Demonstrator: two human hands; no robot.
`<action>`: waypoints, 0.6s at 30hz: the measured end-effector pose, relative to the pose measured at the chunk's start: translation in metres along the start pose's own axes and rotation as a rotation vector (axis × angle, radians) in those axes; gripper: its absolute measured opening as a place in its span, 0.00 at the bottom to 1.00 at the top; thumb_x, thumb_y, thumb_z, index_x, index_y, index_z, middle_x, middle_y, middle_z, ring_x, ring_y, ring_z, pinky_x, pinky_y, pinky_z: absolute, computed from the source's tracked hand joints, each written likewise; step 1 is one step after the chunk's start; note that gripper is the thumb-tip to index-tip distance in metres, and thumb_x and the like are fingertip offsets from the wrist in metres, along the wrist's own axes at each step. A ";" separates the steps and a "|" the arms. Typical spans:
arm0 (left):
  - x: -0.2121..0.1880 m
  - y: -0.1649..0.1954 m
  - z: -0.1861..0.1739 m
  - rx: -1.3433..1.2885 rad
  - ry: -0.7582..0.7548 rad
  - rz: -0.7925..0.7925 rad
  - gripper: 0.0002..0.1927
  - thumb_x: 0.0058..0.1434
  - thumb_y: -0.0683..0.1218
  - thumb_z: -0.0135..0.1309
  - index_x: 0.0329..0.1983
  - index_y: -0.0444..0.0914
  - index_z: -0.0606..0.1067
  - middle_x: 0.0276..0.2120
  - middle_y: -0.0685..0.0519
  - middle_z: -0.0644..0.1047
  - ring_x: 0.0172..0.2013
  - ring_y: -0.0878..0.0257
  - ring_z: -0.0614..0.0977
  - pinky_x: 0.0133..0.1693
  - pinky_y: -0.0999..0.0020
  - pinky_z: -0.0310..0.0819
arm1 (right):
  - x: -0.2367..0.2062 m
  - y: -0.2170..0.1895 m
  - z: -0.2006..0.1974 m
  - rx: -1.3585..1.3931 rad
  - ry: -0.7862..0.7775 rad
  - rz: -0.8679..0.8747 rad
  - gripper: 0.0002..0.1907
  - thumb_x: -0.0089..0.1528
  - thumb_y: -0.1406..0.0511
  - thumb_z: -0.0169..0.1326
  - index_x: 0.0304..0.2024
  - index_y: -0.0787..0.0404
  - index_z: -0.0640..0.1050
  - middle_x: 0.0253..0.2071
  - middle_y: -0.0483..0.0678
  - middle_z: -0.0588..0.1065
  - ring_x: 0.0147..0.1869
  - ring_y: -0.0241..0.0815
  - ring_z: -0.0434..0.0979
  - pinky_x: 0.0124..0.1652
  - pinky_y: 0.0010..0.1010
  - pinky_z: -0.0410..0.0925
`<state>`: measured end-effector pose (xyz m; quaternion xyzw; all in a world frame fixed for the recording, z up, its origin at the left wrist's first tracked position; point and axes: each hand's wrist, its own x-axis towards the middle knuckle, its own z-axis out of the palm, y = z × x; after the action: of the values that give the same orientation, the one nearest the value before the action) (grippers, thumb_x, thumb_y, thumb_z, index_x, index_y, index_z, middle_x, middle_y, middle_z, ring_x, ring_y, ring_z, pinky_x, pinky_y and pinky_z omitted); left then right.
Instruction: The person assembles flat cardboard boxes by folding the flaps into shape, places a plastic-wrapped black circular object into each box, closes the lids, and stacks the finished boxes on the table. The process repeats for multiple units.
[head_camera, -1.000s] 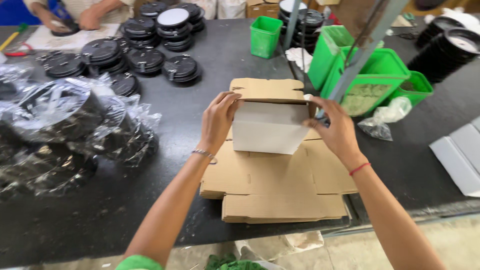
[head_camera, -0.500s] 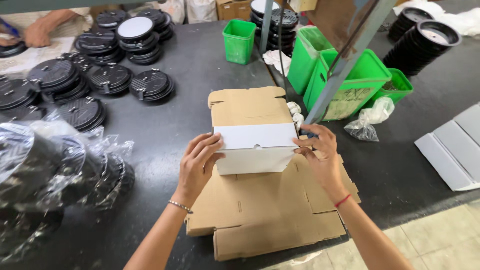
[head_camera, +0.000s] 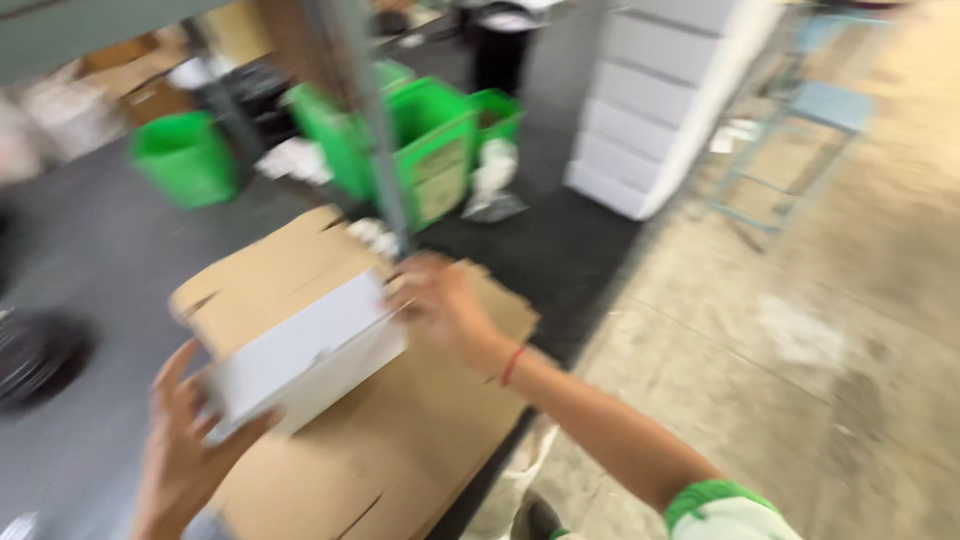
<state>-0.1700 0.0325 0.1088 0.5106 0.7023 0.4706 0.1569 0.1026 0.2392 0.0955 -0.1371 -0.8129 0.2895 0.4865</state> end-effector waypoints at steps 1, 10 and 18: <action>-0.001 -0.002 0.004 0.043 -0.020 -0.004 0.63 0.40 0.48 0.72 0.80 0.37 0.54 0.62 0.37 0.70 0.64 0.46 0.73 0.58 0.45 0.73 | -0.006 -0.010 -0.006 0.102 -0.020 0.039 0.06 0.60 0.63 0.63 0.40 0.51 0.83 0.57 0.46 0.72 0.66 0.48 0.69 0.54 0.41 0.76; -0.001 0.077 0.087 0.297 0.070 0.494 0.46 0.40 0.50 0.69 0.64 0.35 0.68 0.56 0.42 0.76 0.59 0.48 0.78 0.61 0.52 0.73 | -0.066 -0.033 -0.199 0.077 -0.108 0.305 0.10 0.65 0.64 0.59 0.49 0.55 0.83 0.62 0.47 0.73 0.65 0.40 0.72 0.61 0.32 0.68; 0.015 0.228 0.305 0.200 0.100 0.710 0.40 0.38 0.44 0.71 0.58 0.37 0.71 0.56 0.48 0.76 0.61 0.49 0.76 0.60 0.57 0.72 | -0.173 0.068 -0.347 0.165 0.114 0.801 0.16 0.65 0.60 0.55 0.50 0.61 0.82 0.48 0.43 0.81 0.51 0.33 0.80 0.52 0.28 0.74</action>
<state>0.1679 0.2062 0.1450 0.7116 0.5307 0.4491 -0.1011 0.4854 0.3227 0.0556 -0.4189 -0.6410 0.5124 0.3888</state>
